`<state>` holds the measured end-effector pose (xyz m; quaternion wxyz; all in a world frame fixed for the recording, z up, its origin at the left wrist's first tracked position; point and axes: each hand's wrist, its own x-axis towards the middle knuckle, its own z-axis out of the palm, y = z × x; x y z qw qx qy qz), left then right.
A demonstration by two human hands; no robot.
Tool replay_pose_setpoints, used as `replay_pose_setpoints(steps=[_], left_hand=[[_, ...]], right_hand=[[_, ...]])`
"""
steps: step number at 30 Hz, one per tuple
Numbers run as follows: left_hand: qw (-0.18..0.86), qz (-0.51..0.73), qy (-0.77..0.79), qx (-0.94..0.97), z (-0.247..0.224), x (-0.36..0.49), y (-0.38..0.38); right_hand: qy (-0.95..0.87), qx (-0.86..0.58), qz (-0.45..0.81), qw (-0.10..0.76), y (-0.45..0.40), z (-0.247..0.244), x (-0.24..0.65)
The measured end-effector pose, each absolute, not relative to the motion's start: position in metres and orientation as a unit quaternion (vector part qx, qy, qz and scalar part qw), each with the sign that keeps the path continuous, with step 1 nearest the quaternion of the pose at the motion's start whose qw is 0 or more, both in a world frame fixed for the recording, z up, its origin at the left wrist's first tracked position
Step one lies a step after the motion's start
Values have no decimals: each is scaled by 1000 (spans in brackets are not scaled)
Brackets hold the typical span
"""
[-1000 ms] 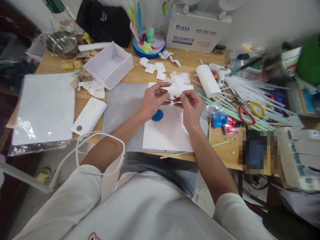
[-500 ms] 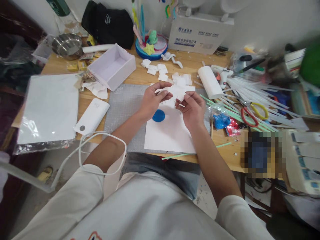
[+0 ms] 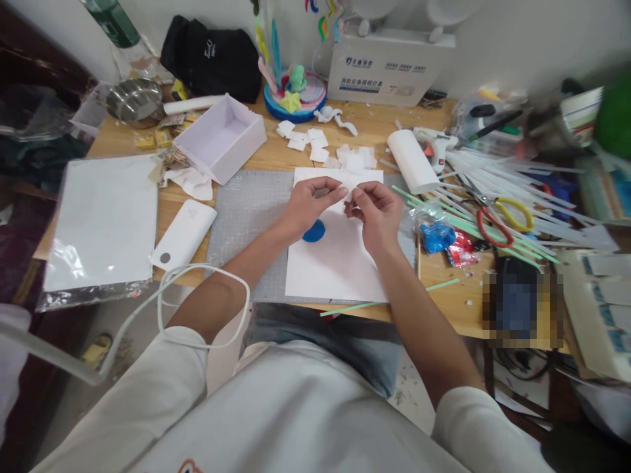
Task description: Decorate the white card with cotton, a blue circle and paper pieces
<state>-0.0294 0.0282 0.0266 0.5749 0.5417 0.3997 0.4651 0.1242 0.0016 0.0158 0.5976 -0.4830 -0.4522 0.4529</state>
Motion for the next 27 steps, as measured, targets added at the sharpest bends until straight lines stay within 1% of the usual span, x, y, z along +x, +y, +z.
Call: replay_pose_setpoints(steps=[6,11,17,23,27], left_hand=[[554,461,417,553,26,-29,28],[548,464,425,551,22,-28,30],[552,465,422,549,15,-28,33],[552,465,440,535,15,-26,34],[539,465,442,546,16,-26,34]], right_hand=[[-460,-491,475,568,3,15,123],[-454,-494,475,570,4,15,123],[-469,-510,448,565,5,9,122],[-525,-515,410,540,3,8,122],[-524,-519,409,537,4,9,126]])
